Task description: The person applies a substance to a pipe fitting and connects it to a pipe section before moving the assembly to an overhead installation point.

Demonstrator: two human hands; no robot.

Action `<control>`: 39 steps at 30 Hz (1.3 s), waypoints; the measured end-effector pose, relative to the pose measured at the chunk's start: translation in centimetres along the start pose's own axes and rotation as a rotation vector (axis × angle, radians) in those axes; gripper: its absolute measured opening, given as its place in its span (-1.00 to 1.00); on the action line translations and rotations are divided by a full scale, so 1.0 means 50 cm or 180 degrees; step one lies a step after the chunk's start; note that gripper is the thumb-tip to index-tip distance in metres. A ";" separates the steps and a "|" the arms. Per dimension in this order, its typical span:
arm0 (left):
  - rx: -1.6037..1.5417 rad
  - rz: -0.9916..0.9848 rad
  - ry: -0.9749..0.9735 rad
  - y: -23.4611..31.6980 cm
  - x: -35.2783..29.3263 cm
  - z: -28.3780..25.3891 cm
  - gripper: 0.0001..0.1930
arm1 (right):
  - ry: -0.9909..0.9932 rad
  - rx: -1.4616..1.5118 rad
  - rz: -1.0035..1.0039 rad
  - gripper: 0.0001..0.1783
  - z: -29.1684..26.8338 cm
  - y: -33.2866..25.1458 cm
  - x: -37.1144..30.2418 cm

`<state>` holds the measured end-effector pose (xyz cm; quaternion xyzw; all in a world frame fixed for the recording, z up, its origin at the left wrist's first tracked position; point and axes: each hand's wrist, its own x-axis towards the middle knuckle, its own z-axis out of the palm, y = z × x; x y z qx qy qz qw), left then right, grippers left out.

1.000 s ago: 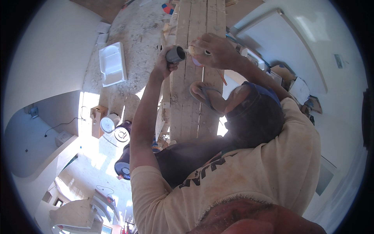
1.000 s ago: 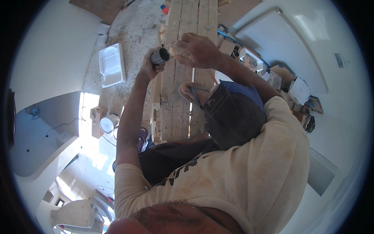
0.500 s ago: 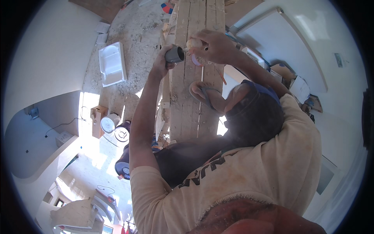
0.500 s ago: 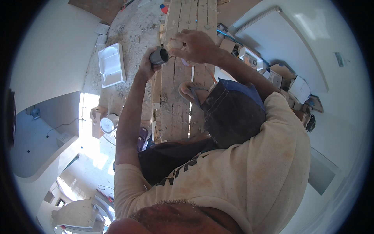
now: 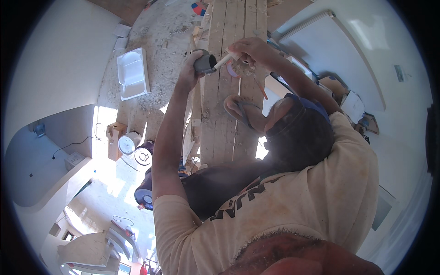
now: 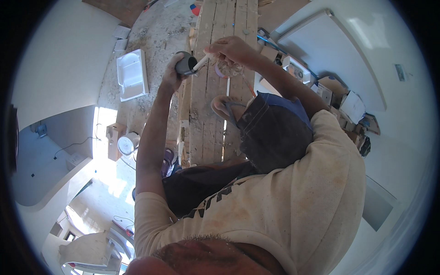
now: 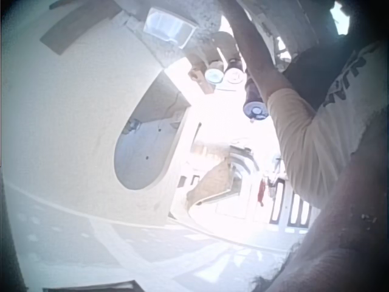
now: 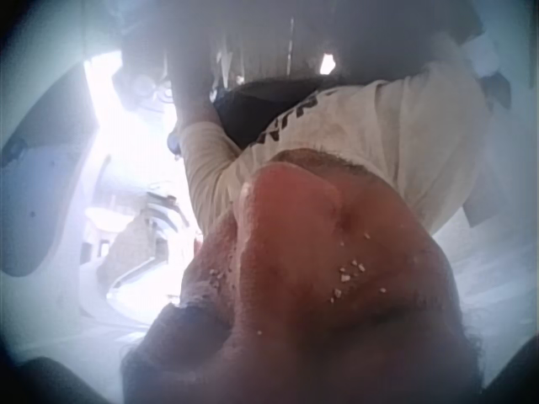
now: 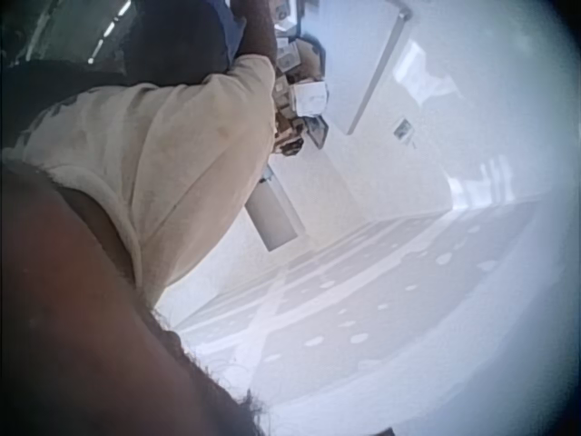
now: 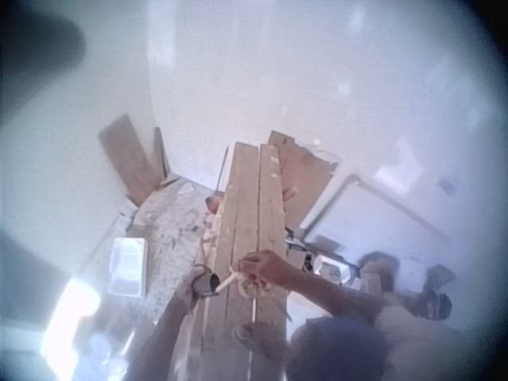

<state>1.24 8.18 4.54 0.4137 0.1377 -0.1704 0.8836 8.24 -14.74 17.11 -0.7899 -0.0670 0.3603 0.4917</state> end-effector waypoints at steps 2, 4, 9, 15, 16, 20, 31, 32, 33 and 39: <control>0.0052 0.0153 -0.0044 0.007 -0.002 -0.003 -0.73 | 0.0027 0.0444 0.0032 -0.60 0.004 0.004 0.000; 0.0002 0.0309 -0.0068 0.016 -0.007 0.001 -0.75 | -0.0025 0.0835 0.0131 -0.60 0.005 0.013 0.003; -0.0041 0.0559 -0.0083 0.046 -0.028 0.015 -0.77 | 0.0005 0.1502 0.0491 -0.57 0.006 0.023 0.009; 0.0191 0.0645 -0.0255 0.061 -0.033 0.016 -0.62 | 0.0669 -0.0276 -0.0858 -0.54 0.018 -0.007 -0.015; 0.0273 0.0679 -0.0276 0.063 -0.032 0.012 -0.60 | 0.0678 -0.0667 -0.1072 -0.52 0.017 -0.015 -0.023; 0.0420 0.0832 -0.0249 0.067 -0.031 0.007 -0.56 | 0.0654 -0.1480 -0.1370 -0.44 0.024 -0.031 -0.039; 0.0916 0.1270 -0.0200 0.079 -0.042 0.012 -0.52 | -0.0195 0.1560 0.0617 -0.62 0.005 0.029 0.018; 0.1001 0.1306 -0.0192 0.081 -0.044 0.015 -0.52 | -0.0143 0.1786 0.0648 -0.63 0.011 0.026 0.010; 0.1086 0.1341 -0.0184 0.083 -0.047 0.017 -0.52 | -0.0091 0.2011 0.0679 -0.63 0.014 0.024 0.008; 0.1234 0.1413 -0.0123 0.093 -0.061 0.021 -0.51 | 0.0153 0.2242 0.0570 -0.63 0.019 0.038 0.015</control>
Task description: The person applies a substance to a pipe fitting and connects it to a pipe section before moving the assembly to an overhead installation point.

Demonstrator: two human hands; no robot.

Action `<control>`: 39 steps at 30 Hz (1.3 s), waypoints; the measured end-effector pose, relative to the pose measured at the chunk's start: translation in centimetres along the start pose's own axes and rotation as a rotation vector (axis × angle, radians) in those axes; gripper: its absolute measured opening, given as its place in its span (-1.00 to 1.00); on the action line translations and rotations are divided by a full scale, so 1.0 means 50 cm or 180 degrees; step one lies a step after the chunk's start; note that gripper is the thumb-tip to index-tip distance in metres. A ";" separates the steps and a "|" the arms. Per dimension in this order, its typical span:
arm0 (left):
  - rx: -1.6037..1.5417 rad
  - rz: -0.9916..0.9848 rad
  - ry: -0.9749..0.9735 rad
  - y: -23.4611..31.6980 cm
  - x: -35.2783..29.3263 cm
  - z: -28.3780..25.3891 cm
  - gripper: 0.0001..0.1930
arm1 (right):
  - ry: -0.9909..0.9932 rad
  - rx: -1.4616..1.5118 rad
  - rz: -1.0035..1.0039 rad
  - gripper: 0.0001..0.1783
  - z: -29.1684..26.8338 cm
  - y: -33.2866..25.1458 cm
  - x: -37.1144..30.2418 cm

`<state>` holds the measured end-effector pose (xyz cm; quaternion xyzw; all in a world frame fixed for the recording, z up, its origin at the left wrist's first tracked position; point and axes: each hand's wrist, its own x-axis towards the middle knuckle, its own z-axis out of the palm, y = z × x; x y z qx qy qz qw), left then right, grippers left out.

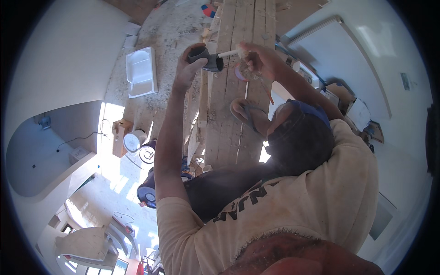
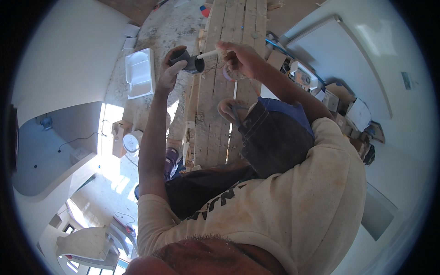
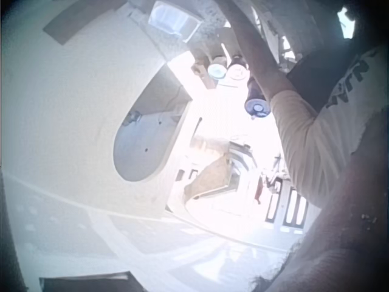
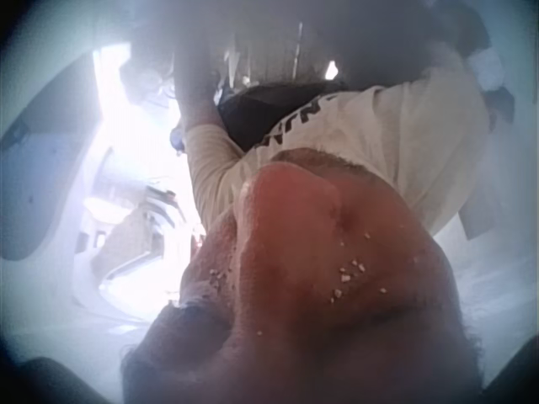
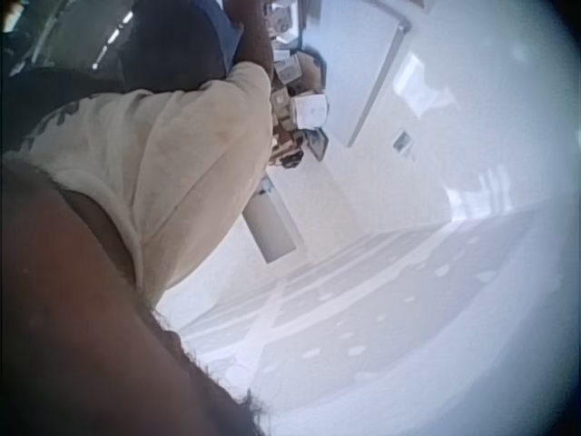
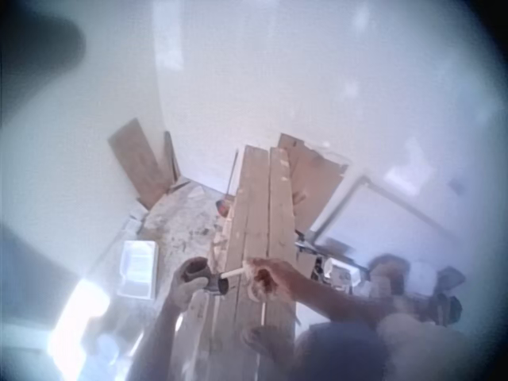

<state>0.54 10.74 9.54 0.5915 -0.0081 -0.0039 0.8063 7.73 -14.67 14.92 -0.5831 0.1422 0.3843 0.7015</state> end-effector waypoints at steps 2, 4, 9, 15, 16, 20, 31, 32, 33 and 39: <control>-0.0104 0.0039 0.0031 -0.005 0.000 -0.002 -0.51 | 0.0139 -0.0173 -0.0249 -0.61 -0.004 -0.005 -0.002; -0.0259 0.0014 0.0106 -0.008 -0.001 -0.003 -0.51 | 0.0187 -0.0398 -0.0578 -0.60 -0.007 -0.012 -0.007; -0.0638 -0.0030 0.0234 -0.006 -0.005 -0.017 -0.51 | 0.0255 -0.0666 -0.1266 -0.55 0.036 -0.029 -0.046; -0.0778 0.0028 0.0299 0.002 -0.005 -0.013 -0.50 | -0.0288 -0.1064 -0.1228 -0.55 0.044 0.001 -0.045; -0.0836 -0.0004 0.0357 0.000 -0.004 -0.016 -0.50 | -0.0279 -0.1074 -0.1239 -0.56 0.042 0.005 -0.043; -0.0955 -0.0033 0.0436 -0.001 -0.003 -0.028 -0.51 | -0.0214 -0.1101 -0.1212 -0.58 0.028 0.002 -0.036; -0.0956 -0.0013 0.0407 -0.001 -0.002 -0.034 -0.52 | -0.0098 -0.1408 -0.1178 -0.58 0.042 -0.007 -0.032; -0.0915 -0.0031 0.0410 -0.002 -0.001 -0.036 -0.52 | -0.0025 -0.1542 -0.1247 -0.56 0.033 -0.014 -0.033; -0.0875 -0.0049 0.0411 -0.002 -0.001 -0.038 -0.52 | 0.0050 -0.1676 -0.1316 -0.53 0.021 -0.020 -0.032; -0.0702 -0.0085 0.0490 0.025 -0.028 -0.066 -0.53 | 0.0781 -0.4220 -0.1709 -0.49 -0.064 -0.067 -0.049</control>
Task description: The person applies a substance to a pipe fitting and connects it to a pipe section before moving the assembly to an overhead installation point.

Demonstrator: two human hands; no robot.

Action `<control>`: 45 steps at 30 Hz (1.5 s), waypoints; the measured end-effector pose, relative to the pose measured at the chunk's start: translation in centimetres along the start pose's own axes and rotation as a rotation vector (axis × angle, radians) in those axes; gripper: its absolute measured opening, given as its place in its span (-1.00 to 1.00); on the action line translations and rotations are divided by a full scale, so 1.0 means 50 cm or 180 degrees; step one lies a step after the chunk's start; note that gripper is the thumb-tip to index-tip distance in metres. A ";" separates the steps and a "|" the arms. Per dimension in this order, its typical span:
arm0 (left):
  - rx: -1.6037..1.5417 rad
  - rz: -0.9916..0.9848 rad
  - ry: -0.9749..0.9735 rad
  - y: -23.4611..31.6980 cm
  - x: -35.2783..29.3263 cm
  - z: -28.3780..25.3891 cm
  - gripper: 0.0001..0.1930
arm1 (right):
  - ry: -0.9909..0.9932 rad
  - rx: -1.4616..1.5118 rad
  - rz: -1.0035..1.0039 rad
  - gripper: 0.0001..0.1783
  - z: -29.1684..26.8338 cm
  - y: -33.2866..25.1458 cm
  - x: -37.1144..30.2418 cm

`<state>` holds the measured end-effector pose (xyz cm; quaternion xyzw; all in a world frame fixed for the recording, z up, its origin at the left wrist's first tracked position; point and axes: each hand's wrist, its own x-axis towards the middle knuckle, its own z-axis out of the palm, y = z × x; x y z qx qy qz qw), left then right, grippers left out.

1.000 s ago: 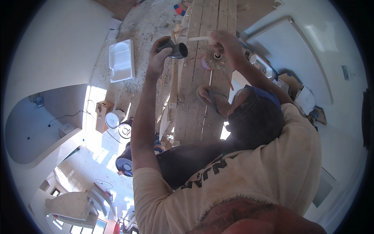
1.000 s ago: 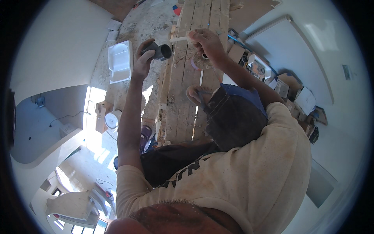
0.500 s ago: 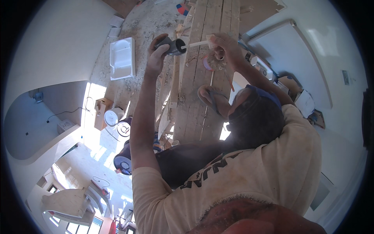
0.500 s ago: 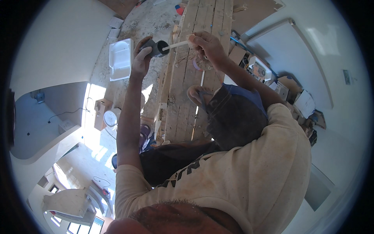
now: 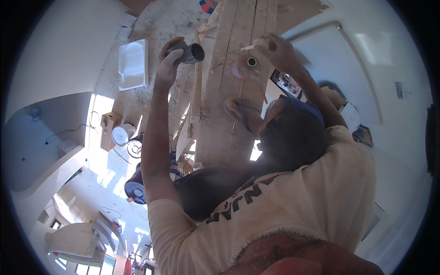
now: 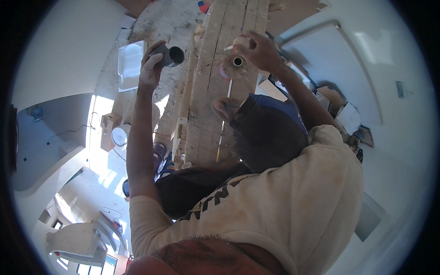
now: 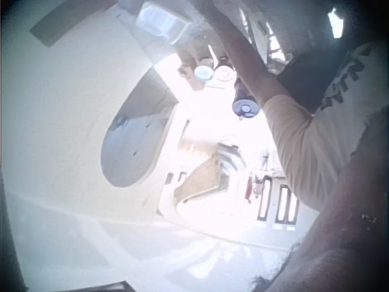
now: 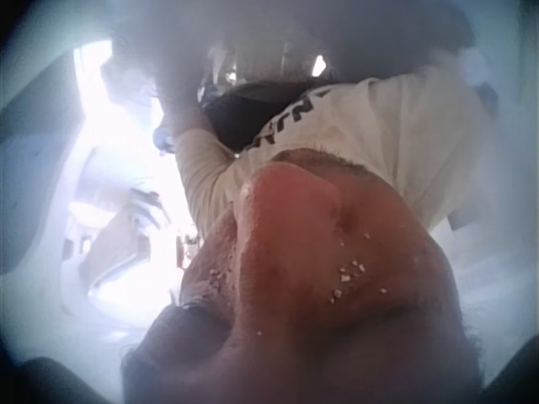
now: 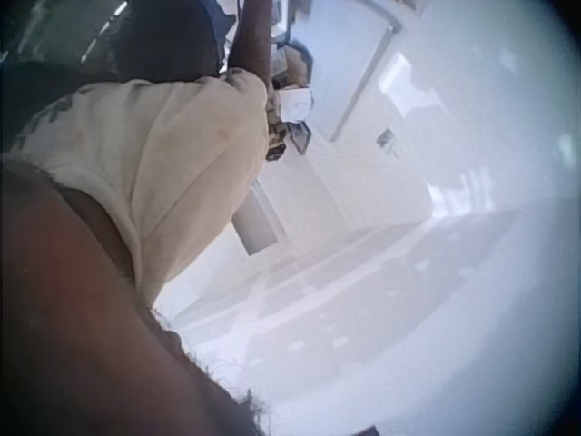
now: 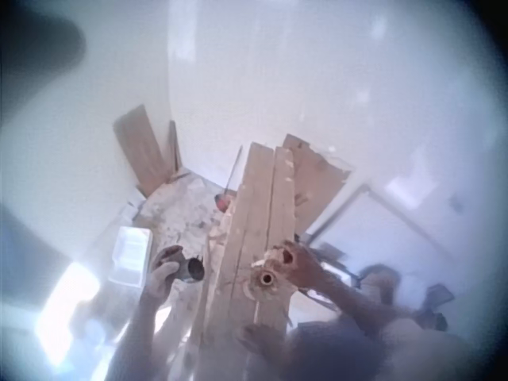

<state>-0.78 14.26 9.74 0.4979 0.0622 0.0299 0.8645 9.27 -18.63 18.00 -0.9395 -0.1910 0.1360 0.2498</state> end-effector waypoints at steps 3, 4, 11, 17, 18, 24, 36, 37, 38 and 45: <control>0.0120 -0.0055 0.0086 0.016 -0.006 -0.026 -0.52 | 0.0144 -0.0565 -0.0325 -0.46 0.021 0.051 -0.024; 0.0170 -0.0078 0.0158 0.023 -0.017 -0.036 -0.52 | 0.0080 -0.0617 -0.0338 -0.46 0.032 0.062 -0.028; 0.0077 -0.0087 0.0567 0.047 -0.136 -0.112 -0.50 | -0.0405 -0.1370 -0.0502 -0.47 0.144 0.121 0.007; -0.0290 -0.0057 0.1190 0.049 -0.297 -0.139 -0.51 | -0.0641 -0.1515 -0.0575 -0.47 0.194 0.112 0.028; -0.0322 -0.0037 0.1276 0.048 -0.327 -0.140 -0.50 | -0.0621 -0.1540 -0.0621 -0.46 0.201 0.115 0.028; -0.0610 0.0224 0.1568 -0.005 -0.449 -0.146 -0.50 | -0.0870 -0.2103 -0.0545 -0.34 0.172 0.086 0.040; -0.0431 0.0248 0.2789 -0.077 -0.655 -0.059 -0.41 | -0.3119 0.0465 -0.1577 -0.44 0.360 -0.360 0.031; -0.0415 0.0249 0.2792 -0.087 -0.664 -0.053 -0.40 | -0.3252 0.0399 -0.1770 -0.43 0.375 -0.401 0.011; -0.0382 0.0175 0.2861 -0.092 -0.673 -0.046 -0.40 | -0.3360 0.0349 -0.1962 -0.42 0.387 -0.445 -0.015; 0.0032 -0.0009 0.3250 -0.115 -0.719 0.002 -0.28 | -0.4285 -0.0479 -0.2763 -0.27 0.467 -0.602 -0.167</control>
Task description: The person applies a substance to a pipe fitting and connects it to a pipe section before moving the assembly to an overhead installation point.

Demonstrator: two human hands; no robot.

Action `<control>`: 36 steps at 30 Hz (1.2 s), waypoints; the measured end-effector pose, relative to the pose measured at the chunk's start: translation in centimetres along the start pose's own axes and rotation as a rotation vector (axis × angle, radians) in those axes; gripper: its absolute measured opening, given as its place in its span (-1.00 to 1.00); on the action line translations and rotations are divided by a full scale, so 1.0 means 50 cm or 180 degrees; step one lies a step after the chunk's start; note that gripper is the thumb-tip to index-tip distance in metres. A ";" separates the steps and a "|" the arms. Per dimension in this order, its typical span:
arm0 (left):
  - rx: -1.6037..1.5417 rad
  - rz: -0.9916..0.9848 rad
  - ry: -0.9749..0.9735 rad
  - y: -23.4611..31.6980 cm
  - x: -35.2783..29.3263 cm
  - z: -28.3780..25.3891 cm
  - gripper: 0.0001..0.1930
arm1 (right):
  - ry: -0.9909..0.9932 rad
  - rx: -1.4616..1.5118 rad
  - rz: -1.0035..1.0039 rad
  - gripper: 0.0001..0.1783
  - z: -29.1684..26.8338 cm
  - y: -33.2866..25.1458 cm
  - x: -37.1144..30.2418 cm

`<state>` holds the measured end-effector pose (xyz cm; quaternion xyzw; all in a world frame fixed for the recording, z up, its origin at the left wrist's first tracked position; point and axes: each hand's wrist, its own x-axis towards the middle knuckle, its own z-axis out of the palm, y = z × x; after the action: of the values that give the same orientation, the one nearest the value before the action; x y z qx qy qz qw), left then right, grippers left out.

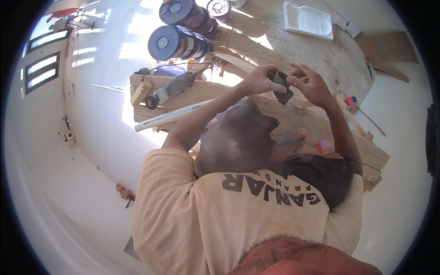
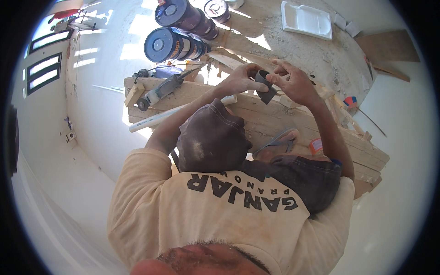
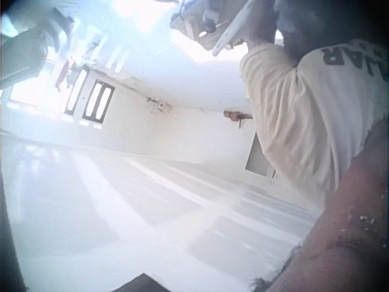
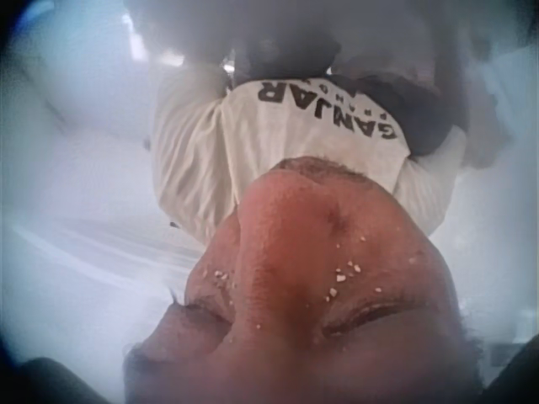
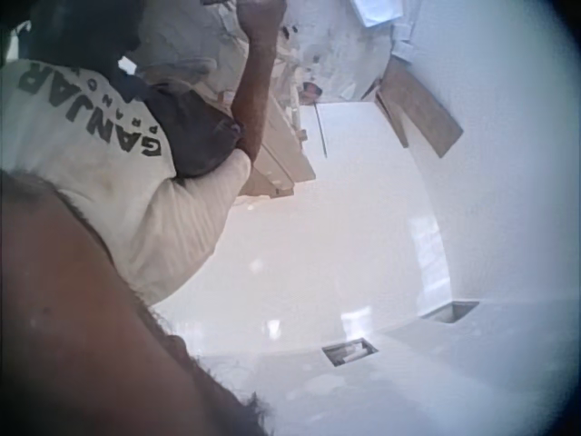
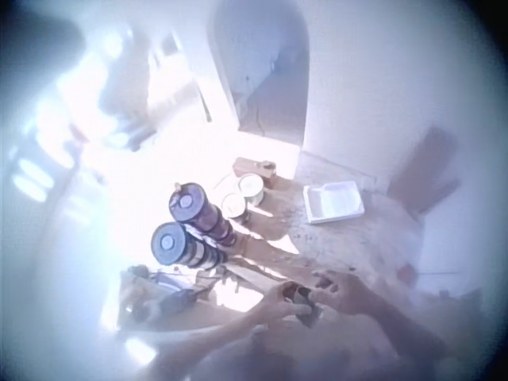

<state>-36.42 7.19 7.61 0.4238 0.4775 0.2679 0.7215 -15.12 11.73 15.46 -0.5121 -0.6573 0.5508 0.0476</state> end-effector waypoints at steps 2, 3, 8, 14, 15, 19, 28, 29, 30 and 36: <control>0.0226 -0.0040 -0.0010 0.019 -0.022 -0.007 -0.24 | -0.0093 -0.0144 -0.0048 -0.27 0.030 0.015 0.024; 0.0340 -0.0067 -0.0021 0.025 -0.030 -0.010 -0.23 | -0.0135 -0.0213 -0.0070 -0.27 0.044 0.018 0.034; 0.0409 0.0066 0.0193 -0.006 -0.061 -0.024 -0.18 | -0.0480 -0.0411 -0.0204 -0.32 0.074 -0.019 0.057; 0.1176 0.0166 0.0403 -0.060 -0.105 -0.078 -0.14 | -0.0306 -0.0513 -0.0140 -0.36 0.085 -0.015 0.076; 0.1571 0.0353 0.0569 -0.068 -0.123 -0.102 -0.07 | -0.0159 -0.0553 -0.0138 -0.37 0.078 0.000 0.076; 0.3168 0.0199 0.0592 -0.133 -0.230 -0.202 -0.09 | 0.0350 -0.0562 -0.0166 -0.40 0.024 0.025 0.070; 0.4242 -0.0718 0.0052 -0.268 -0.315 -0.225 -0.47 | 0.1158 0.0050 0.0177 -0.35 -0.039 0.090 0.018; 0.4038 -0.0629 0.0107 -0.253 -0.313 -0.219 -0.48 | 0.1241 0.0138 0.0174 -0.35 -0.046 0.092 0.011; 0.3830 -0.0543 0.0161 -0.238 -0.312 -0.217 -0.48 | 0.1322 0.0224 0.0168 -0.34 -0.053 0.095 0.004; 0.2758 -0.0137 0.0586 0.004 -0.281 -0.210 -0.46 | 0.1764 0.0837 0.0384 -0.39 -0.111 0.085 -0.043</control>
<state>-51.67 -0.09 12.35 0.6515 0.6167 0.0646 0.4371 -7.96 13.35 15.41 -0.6703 -0.5109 0.4723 0.2581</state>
